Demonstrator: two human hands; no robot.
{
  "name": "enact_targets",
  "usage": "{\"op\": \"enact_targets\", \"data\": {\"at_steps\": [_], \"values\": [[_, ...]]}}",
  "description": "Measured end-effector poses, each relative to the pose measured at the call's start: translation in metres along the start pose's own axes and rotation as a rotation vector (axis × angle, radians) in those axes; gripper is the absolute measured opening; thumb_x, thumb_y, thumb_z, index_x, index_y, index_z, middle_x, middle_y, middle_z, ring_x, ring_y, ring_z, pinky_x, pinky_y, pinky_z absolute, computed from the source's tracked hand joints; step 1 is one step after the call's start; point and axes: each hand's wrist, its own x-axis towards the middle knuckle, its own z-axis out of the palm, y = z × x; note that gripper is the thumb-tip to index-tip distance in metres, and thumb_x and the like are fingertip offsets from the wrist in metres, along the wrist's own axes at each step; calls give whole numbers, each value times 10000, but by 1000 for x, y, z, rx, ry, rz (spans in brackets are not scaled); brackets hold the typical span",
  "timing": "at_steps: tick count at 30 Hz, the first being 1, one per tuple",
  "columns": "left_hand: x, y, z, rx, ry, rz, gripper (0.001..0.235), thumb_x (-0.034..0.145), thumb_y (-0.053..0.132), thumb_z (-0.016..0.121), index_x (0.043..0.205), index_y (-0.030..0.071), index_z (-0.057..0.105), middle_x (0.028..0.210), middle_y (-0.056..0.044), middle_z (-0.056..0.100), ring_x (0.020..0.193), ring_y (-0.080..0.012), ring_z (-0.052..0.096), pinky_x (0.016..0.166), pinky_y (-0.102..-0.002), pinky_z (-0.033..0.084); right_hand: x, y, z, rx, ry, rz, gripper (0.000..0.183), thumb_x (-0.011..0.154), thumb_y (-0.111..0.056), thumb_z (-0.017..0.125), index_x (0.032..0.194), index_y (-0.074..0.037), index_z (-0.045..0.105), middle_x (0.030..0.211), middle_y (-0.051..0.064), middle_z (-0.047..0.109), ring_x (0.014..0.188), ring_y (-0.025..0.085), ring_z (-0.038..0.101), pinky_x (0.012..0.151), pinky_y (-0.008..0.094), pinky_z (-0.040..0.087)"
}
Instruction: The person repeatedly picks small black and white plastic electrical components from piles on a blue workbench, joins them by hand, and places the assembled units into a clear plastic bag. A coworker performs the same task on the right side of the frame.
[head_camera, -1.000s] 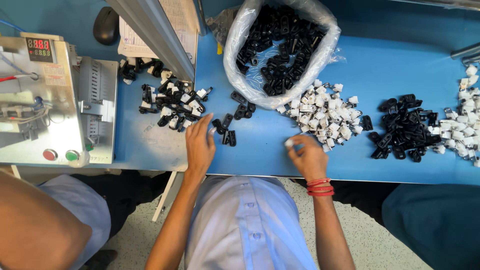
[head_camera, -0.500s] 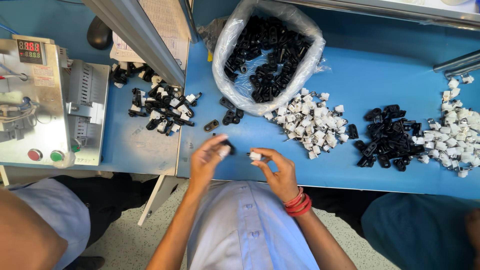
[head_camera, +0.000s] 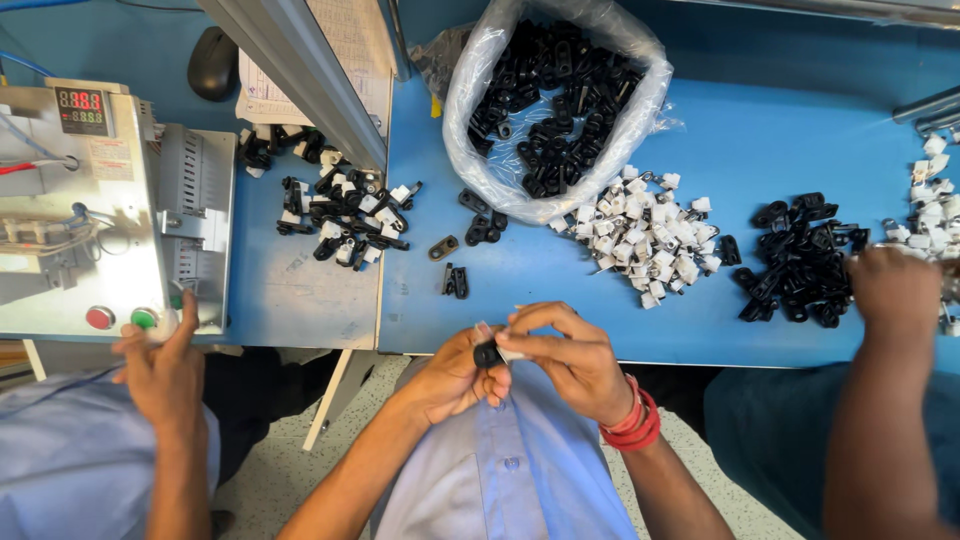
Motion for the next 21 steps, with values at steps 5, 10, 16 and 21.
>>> {"op": "enact_targets", "data": {"at_steps": [5, 10, 16, 21], "values": [[-10, 38, 17, 360, -71, 130, 205, 1025, 199, 672, 1072, 33, 559, 1007, -180, 752, 881, -219, 758, 749, -322, 628, 0, -13, 4, -207, -12, 94, 469, 818, 118, 671, 1241, -72, 738, 938, 56, 690, 877, 205, 654, 890, 380, 514], [-23, 53, 48, 1608, 196, 725, 263, 866, 34, 764, 1097, 50, 640, 1118, -203, 779, 776, -195, 751, 685, -292, 616, -5, -16, 23, -226, 191, 365, 422, 864, 72, 715, 1260, -72, 735, 861, 70, 610, 766, 178, 588, 706, 304, 506], [-7, 33, 71, 579, 9, 589, 260, 975, -82, 669, 1189, 0, 547, 1260, -157, 695, 1154, -186, 698, 1006, -335, 575, -15, -7, 7, 53, 238, 310, 406, 871, 33, 748, 1271, -17, 699, 1024, 100, 593, 906, 197, 586, 821, 298, 507], [3, 11, 76, 422, 65, 358, 260, 959, 6, 633, 1208, 21, 562, 1150, -119, 675, 1025, -155, 674, 931, -300, 545, -21, -2, -14, -286, 187, 75, 380, 762, -95, 848, 1112, -52, 706, 1203, 174, 624, 1049, 290, 611, 929, 364, 518]]}}
